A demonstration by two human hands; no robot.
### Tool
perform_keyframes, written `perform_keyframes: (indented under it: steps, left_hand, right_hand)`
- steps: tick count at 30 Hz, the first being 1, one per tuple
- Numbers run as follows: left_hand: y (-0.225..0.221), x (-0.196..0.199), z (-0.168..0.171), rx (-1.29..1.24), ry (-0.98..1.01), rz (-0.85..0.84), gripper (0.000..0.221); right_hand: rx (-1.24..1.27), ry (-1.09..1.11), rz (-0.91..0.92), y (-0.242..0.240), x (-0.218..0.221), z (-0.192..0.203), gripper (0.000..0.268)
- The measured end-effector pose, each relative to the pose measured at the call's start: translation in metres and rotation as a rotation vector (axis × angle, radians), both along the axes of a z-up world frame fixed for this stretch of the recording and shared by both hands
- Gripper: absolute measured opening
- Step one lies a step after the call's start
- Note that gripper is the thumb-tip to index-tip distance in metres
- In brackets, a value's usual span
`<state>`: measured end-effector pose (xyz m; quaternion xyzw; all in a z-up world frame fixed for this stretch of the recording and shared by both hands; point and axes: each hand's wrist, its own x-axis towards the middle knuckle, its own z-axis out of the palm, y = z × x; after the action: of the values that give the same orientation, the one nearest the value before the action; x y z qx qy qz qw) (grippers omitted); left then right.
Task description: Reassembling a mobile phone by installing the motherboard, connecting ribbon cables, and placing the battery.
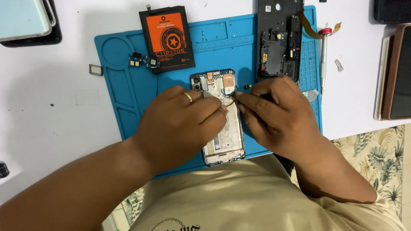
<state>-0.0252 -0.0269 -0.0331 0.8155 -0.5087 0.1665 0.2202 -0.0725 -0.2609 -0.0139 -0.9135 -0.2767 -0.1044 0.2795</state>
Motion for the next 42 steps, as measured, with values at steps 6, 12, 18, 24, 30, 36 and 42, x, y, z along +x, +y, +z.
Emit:
perform_keyframes:
  steps: [6,12,18,24,30,36,42]
  left_hand:
    - [0.001,0.0,-0.002,-0.023,0.025,-0.011,0.007]
    - [0.0,0.0,-0.003,-0.038,0.069,-0.014,0.013]
    - [0.001,0.0,-0.005,-0.037,0.066,-0.017,0.005]
    - [0.001,0.002,-0.002,-0.029,0.067,-0.019,0.01]
    - [0.002,0.003,-0.004,-0.014,0.077,-0.002,0.014]
    - [0.001,0.005,-0.002,-0.012,0.082,0.001,0.019]
    - [0.0,0.006,0.0,0.005,0.122,-0.004,0.021]
  right_hand:
    - [0.002,0.009,0.005,-0.001,0.001,-0.001,0.02]
    - [-0.01,0.027,0.007,-0.003,0.0,-0.003,0.022]
    - [-0.022,0.028,0.021,-0.004,-0.001,-0.005,0.024]
    - [-0.094,-0.039,0.022,-0.002,-0.001,-0.005,0.023]
    - [-0.308,-0.183,-0.001,0.002,-0.002,-0.004,0.018]
    - [-0.417,-0.287,-0.001,0.01,0.0,0.005,0.013]
    - [-0.405,-0.276,-0.003,0.012,0.002,0.007,0.007]
